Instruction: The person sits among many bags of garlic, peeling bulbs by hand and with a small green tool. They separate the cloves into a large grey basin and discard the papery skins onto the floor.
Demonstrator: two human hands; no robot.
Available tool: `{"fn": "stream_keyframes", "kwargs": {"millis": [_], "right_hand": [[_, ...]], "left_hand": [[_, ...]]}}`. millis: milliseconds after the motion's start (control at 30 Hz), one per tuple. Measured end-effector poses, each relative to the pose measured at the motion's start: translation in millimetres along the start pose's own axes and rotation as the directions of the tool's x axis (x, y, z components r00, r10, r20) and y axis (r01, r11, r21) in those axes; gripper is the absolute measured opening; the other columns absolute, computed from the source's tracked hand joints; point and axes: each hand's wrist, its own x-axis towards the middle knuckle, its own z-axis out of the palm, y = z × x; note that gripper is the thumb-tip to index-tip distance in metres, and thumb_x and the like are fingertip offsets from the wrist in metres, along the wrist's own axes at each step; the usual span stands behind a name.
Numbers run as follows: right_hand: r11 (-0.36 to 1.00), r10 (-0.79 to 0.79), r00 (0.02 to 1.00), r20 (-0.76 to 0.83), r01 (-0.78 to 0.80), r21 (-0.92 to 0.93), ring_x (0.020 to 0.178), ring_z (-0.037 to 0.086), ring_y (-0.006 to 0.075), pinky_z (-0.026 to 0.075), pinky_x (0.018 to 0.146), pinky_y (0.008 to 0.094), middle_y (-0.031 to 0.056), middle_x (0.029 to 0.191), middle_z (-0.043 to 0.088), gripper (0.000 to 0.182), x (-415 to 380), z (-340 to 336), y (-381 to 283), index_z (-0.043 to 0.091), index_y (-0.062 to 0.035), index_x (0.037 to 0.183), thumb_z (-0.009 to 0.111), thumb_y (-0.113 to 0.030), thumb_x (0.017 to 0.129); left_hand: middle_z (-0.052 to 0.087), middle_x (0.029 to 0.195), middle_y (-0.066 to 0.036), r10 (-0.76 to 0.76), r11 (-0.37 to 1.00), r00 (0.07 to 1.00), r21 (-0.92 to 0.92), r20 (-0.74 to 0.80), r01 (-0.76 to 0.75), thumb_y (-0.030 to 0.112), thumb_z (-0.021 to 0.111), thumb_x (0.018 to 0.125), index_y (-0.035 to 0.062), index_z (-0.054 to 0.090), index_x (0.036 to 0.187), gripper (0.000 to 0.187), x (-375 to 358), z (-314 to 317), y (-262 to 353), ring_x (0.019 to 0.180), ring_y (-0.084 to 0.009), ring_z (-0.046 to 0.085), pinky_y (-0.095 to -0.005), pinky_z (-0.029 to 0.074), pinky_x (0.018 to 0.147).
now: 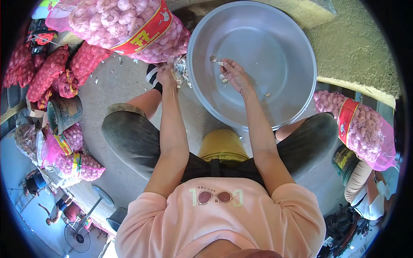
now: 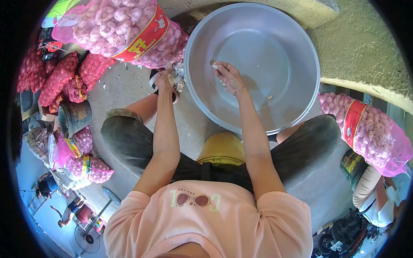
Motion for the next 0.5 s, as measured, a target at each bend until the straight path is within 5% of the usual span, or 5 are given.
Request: {"fn": "stream_keyframes", "kwargs": {"millis": [133, 300, 400, 500], "right_hand": [[0.999, -0.017, 0.997, -0.069, 0.013, -0.047, 0.083, 0.059, 0.0108, 0.050, 0.077, 0.0230, 0.0035, 0.093, 0.061, 0.023, 1, 10, 0, 0.057, -0.0030, 0.110, 0.062, -0.010, 0.089], [0.993, -0.014, 1.000, -0.003, 0.014, -0.118, 0.079, 0.057, 0.0073, 0.047, 0.070, 0.0201, 0.0001, 0.089, 0.060, 0.019, 14, 15, 11, 0.059, -0.0055, 0.104, 0.064, -0.012, 0.087], [0.944, 0.003, 0.999, 0.032, 0.008, -0.331, 0.076, 0.055, 0.0070, 0.045, 0.067, 0.0197, -0.0002, 0.086, 0.061, 0.023, 17, 26, 16, 0.059, -0.0043, 0.107, 0.065, -0.013, 0.086], [0.968, 0.021, 0.999, 0.028, -0.013, -0.251, 0.075, 0.054, 0.0074, 0.046, 0.065, 0.0206, 0.0013, 0.089, 0.063, 0.031, 17, 34, 20, 0.058, 0.0001, 0.112, 0.066, -0.015, 0.086]], "left_hand": [[0.064, 0.088, -0.008, 0.060, 0.993, 0.998, -0.102, -0.023, -0.062, 0.005, 0.068, 0.077, -0.0081, 0.065, 0.097, 0.024, -11, -2, -10, 0.080, -0.0142, 0.059, -0.0216, 0.045, 0.072], [0.064, 0.096, -0.008, -0.115, 0.915, 0.943, 0.402, 0.312, -0.022, 0.017, 0.071, 0.078, -0.0052, 0.064, 0.110, 0.039, -46, 28, 23, 0.087, -0.0137, 0.059, -0.0237, 0.044, 0.076], [0.064, 0.094, -0.007, -0.233, 0.890, 0.838, 0.455, 0.494, -0.021, 0.021, 0.074, 0.077, -0.0034, 0.064, 0.110, 0.042, -72, 56, 37, 0.085, -0.0130, 0.059, -0.0231, 0.044, 0.075], [0.064, 0.087, -0.003, -0.204, 0.883, 0.814, 0.462, 0.543, -0.087, 0.019, 0.070, 0.081, -0.0015, 0.064, 0.113, 0.039, -76, 61, 29, 0.072, -0.0074, 0.054, -0.0201, 0.042, 0.065]]}}
